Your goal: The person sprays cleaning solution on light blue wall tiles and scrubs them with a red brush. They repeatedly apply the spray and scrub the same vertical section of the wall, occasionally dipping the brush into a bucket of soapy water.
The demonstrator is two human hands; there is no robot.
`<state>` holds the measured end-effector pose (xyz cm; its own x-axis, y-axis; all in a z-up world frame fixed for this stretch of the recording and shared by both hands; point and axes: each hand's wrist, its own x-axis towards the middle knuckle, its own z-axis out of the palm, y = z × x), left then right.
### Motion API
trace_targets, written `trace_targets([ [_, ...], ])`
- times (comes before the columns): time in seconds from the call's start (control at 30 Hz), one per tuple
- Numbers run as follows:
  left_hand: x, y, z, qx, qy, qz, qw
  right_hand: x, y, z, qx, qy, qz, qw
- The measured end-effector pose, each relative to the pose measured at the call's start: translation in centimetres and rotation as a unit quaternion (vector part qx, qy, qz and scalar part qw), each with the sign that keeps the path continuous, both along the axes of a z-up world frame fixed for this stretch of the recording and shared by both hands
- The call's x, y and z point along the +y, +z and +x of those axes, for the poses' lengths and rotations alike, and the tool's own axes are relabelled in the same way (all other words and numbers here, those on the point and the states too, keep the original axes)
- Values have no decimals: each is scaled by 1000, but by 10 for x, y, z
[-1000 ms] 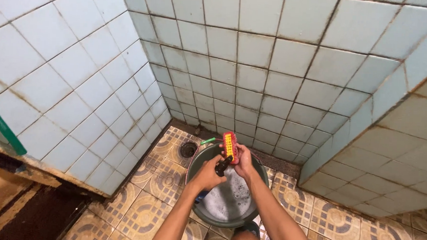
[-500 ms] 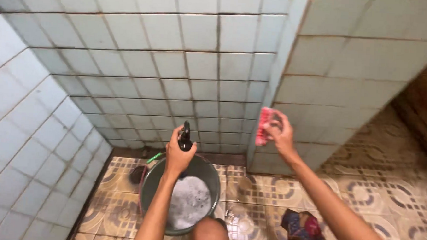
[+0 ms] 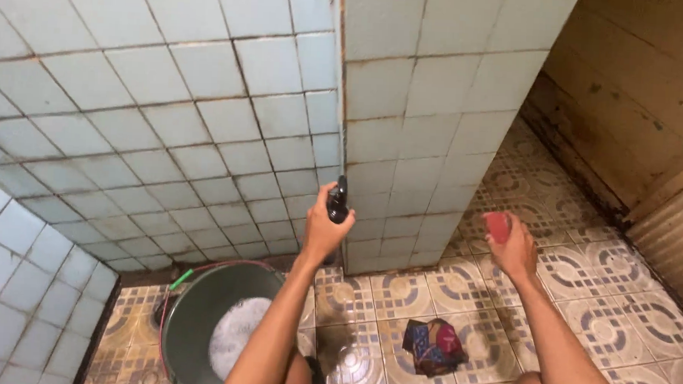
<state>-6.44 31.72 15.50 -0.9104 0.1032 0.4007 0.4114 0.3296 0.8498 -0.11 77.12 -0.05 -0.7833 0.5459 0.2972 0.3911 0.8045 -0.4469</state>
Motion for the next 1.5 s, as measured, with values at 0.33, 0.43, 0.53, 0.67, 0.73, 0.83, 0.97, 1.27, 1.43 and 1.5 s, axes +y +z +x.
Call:
trace_targets([
  [0.33,22,-18,16,-50,-34,6,998,61,-43,16,-24,-52,43,997],
  [0.43,19,-22,11,-40,-38,2,999,43,-12,27,-53,-71,30,996],
  [0.53,17,-24,4,-28,-24,16,999,-24,95,44,101,-66,1,993],
  [0.67,18,-29,0,-17,7,34,999,-68,135,49,185,-28,-69,980],
  [0.73,17,-35,-1,-14,15,33,999,-45,84,38,154,-12,-93,984],
  [0.83,15,-40,-5,-13,21,35,999,-11,29,10,-15,-1,-52,999],
  [0.97,12,-40,-5,-22,24,22,999,-63,101,35,181,-19,-70,981],
  [1.27,21,-45,-5,-33,26,25,999,-70,88,31,171,-7,-103,980],
  [1.43,25,-41,-2,-31,19,26,999,-83,105,29,340,-36,-22,939],
  [1.5,24,-42,0,-35,21,26,999,-87,100,33,210,-19,-126,969],
])
